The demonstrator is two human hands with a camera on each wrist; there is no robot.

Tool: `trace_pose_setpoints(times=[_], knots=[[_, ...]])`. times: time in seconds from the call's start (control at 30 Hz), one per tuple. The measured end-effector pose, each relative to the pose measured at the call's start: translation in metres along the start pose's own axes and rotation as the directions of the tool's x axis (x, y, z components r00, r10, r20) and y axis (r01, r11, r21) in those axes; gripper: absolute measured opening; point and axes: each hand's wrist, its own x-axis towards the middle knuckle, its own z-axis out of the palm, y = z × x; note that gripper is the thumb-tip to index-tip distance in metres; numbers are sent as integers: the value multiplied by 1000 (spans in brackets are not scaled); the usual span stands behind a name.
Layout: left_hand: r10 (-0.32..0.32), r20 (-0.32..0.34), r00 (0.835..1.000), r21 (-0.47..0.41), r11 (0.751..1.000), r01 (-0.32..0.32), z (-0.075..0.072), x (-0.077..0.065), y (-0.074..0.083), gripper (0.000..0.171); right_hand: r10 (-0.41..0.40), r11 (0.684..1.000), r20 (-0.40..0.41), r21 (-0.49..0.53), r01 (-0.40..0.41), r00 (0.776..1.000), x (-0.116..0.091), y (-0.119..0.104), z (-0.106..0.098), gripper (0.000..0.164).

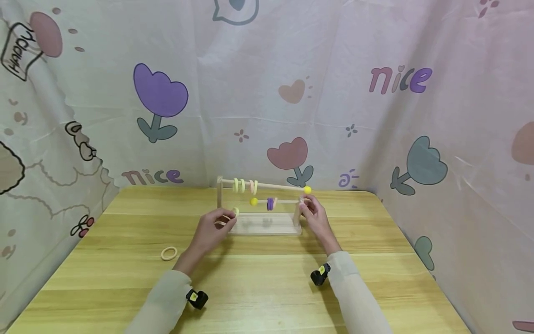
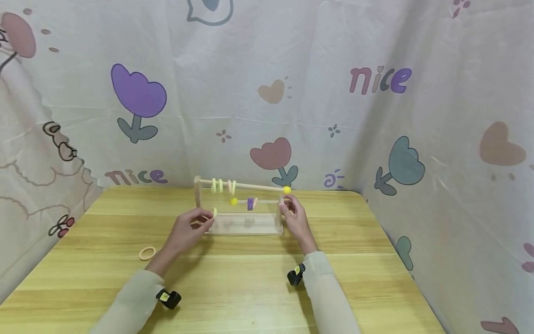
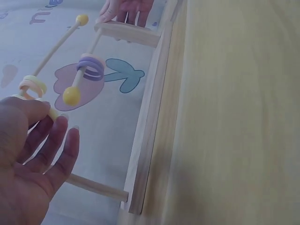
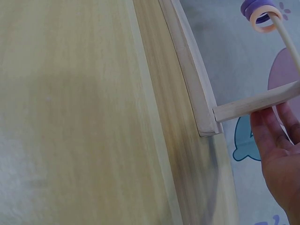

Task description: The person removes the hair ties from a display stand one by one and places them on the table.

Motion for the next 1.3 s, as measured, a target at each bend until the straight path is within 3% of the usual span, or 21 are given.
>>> trace_pose_setpoints(times=[0.4,0.8,1.0,1.3], knots=[[-17,-7,1000,11,1000,17,-5,-16,-9,9,-13,1000,-7,3,13,1000,0,2,1,32],[-21,-2,1000,70,997,21,-17,-22,-12,11,-19,1000,-12,5,19,1000,0,1,3,32],[26,37,999,83,996,-29,-24,-26,-14,9,-11,1000,-12,3,11,1000,-1,0,1,31],[182,70,981,186,964,-192,-57,-46,-27,10,-14,1000,-22,3,14,1000,0,4,2,33]])
